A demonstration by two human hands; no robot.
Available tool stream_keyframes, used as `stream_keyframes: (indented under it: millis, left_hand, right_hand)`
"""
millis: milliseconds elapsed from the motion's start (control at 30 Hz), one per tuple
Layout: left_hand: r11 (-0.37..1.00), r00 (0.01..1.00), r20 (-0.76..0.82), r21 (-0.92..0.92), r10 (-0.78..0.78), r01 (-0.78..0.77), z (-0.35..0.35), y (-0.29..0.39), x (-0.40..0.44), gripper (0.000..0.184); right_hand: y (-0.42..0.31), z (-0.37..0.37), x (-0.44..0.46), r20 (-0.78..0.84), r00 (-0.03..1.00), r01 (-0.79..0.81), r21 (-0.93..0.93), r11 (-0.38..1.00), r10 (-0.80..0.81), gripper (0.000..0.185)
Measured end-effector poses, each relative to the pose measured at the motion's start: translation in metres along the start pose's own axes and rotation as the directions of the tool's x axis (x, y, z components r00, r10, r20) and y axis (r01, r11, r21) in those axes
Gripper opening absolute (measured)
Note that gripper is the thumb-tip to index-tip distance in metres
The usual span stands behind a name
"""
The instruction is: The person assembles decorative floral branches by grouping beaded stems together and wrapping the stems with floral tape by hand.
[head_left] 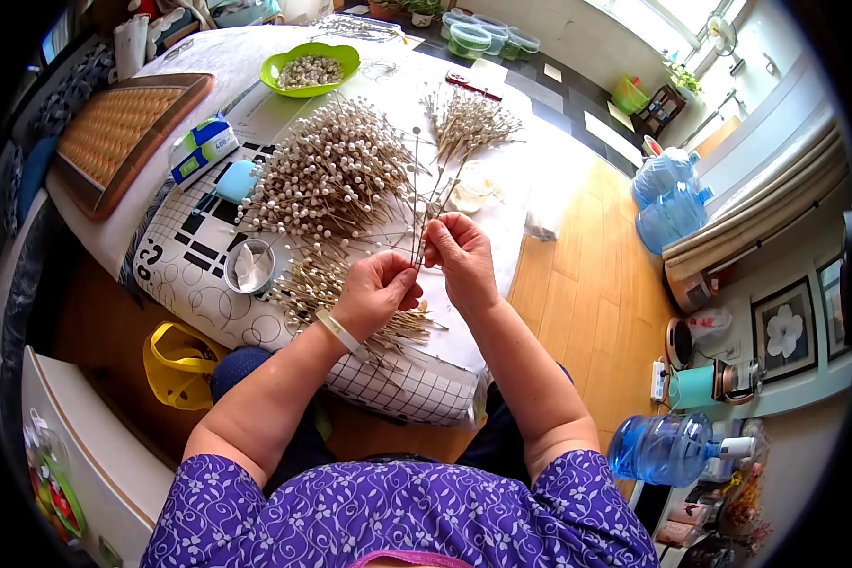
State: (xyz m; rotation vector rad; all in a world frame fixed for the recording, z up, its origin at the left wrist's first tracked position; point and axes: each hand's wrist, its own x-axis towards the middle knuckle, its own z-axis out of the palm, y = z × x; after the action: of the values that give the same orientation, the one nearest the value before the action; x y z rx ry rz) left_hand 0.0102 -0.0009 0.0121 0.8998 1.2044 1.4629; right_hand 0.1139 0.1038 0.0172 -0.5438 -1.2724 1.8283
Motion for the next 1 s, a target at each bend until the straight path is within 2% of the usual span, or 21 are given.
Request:
stream_keyframes:
  millis: [167,233,400,633,800,933,1000]
  left_hand:
    - [0.999,1.000,0.007,-0.038,0.016,-0.016,-0.002,-0.002,0.000,0.007]
    - [0.999,1.000,0.017,-0.046,0.016,-0.015,-0.002,-0.001,0.000,0.007]
    - [1.000,0.999,0.035,0.018,-0.016,0.015,-0.001,-0.001,0.000,0.009]
    - [1.000,0.999,0.054,0.014,-0.004,0.003,0.000,-0.002,-0.001,0.010]
    - [0.981,0.995,0.087,0.181,0.048,-0.063,-0.004,-0.006,-0.001,0.009]
    - [0.985,0.996,0.079,0.159,0.050,-0.062,-0.003,-0.007,0.000,0.009]
    - [0.999,0.998,0.065,0.049,-0.025,0.022,-0.001,-0.004,-0.001,0.008]
  right_hand:
    - [-0.003,0.002,-0.001,-0.005,1.000,-0.025,0.053,0.998,0.025,0.010]
    - [-0.004,0.001,0.000,0.008,1.000,-0.011,-0.030,0.999,0.012,0.009]
    - [-0.006,-0.004,0.002,0.037,0.999,-0.011,-0.042,0.999,0.012,0.009]
    - [-0.008,-0.003,0.001,0.059,0.997,-0.045,-0.029,0.999,0.046,0.011]
    - [-0.011,-0.007,0.001,0.104,0.991,-0.082,-0.051,0.995,0.087,0.010]
    - [-0.011,-0.009,0.002,0.136,0.989,-0.060,-0.038,0.997,0.065,0.008]
    - [-0.012,-0.010,0.002,0.131,0.991,-0.035,-0.040,0.999,0.040,0.008]
